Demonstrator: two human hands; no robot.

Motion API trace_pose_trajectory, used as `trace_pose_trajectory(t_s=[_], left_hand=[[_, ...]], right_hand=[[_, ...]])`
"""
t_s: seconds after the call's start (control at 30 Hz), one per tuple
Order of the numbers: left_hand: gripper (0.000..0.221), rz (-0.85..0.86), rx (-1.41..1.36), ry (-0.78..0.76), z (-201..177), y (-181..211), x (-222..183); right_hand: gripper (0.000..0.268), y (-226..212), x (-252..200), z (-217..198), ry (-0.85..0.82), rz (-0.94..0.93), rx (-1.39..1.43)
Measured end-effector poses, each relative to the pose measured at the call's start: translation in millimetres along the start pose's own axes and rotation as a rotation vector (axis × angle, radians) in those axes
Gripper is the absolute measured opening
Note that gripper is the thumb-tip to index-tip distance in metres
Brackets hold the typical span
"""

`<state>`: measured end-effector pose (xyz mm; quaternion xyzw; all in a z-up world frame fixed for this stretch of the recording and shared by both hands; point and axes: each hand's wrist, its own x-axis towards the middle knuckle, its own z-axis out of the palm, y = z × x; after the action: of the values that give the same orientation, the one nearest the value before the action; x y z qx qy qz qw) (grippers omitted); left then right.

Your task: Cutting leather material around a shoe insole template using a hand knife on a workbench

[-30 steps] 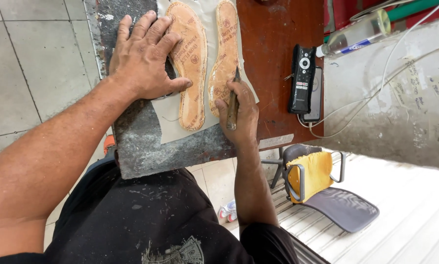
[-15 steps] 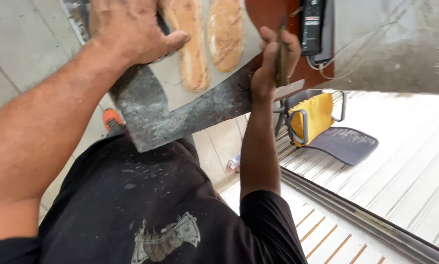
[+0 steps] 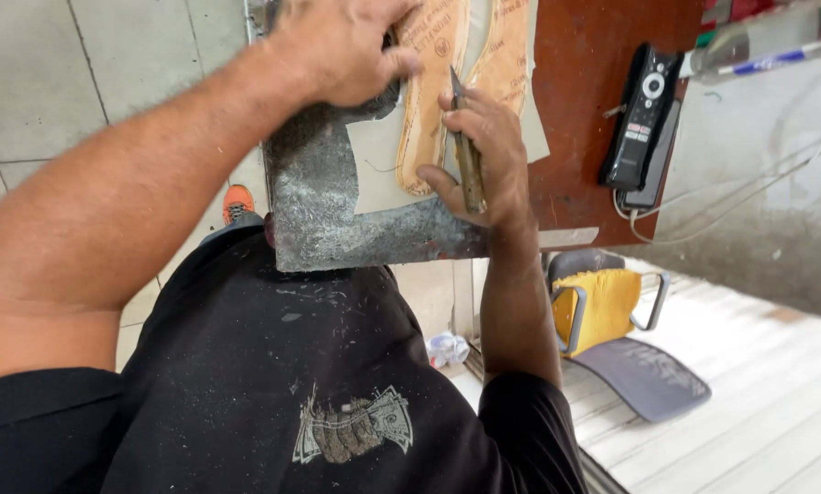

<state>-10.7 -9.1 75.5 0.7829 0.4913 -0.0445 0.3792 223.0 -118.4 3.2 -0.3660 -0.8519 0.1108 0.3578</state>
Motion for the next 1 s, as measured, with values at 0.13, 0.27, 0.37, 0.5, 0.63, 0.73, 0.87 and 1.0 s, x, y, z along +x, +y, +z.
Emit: trace_pose_trajectory(t_s=[0.13, 0.27, 0.37, 0.5, 0.63, 0.73, 0.87, 1.0], left_hand=[[0.048, 0.035, -0.07, -0.012, 0, -33, 24], [0.049, 0.149, -0.054, 0.074, 3, -39, 22], [0.045, 0.366, 0.082, 0.333, 26, -60, 32], [0.041, 0.57, 0.244, 0.61, 39, -78, 47], [0.04, 0.545, 0.261, 0.645, 44, -78, 47], [0.043, 0.554, 0.222, 0.685, 47, -81, 51], [0.042, 0.583, 0.214, 0.754, 49, -84, 53], [0.043, 0.573, 0.227, 0.732, 50, -84, 52]], right_hand=[[0.049, -20, 10, -9, -0.009, 0.031, 0.03], [0.051, -18, 9, -5, 0.029, 0.002, 0.027], [0.053, -13, 6, 0, 0.06, -0.021, 0.008], [0.051, -20, 9, -5, 0.019, 0.028, -0.033], [0.048, -23, 12, -7, 0.03, 0.031, -0.042], [0.045, -24, 14, -8, 0.01, 0.057, -0.073], [0.047, -23, 15, -7, 0.003, 0.048, -0.078], [0.048, -21, 11, -4, 0.003, 0.063, -0.093]])
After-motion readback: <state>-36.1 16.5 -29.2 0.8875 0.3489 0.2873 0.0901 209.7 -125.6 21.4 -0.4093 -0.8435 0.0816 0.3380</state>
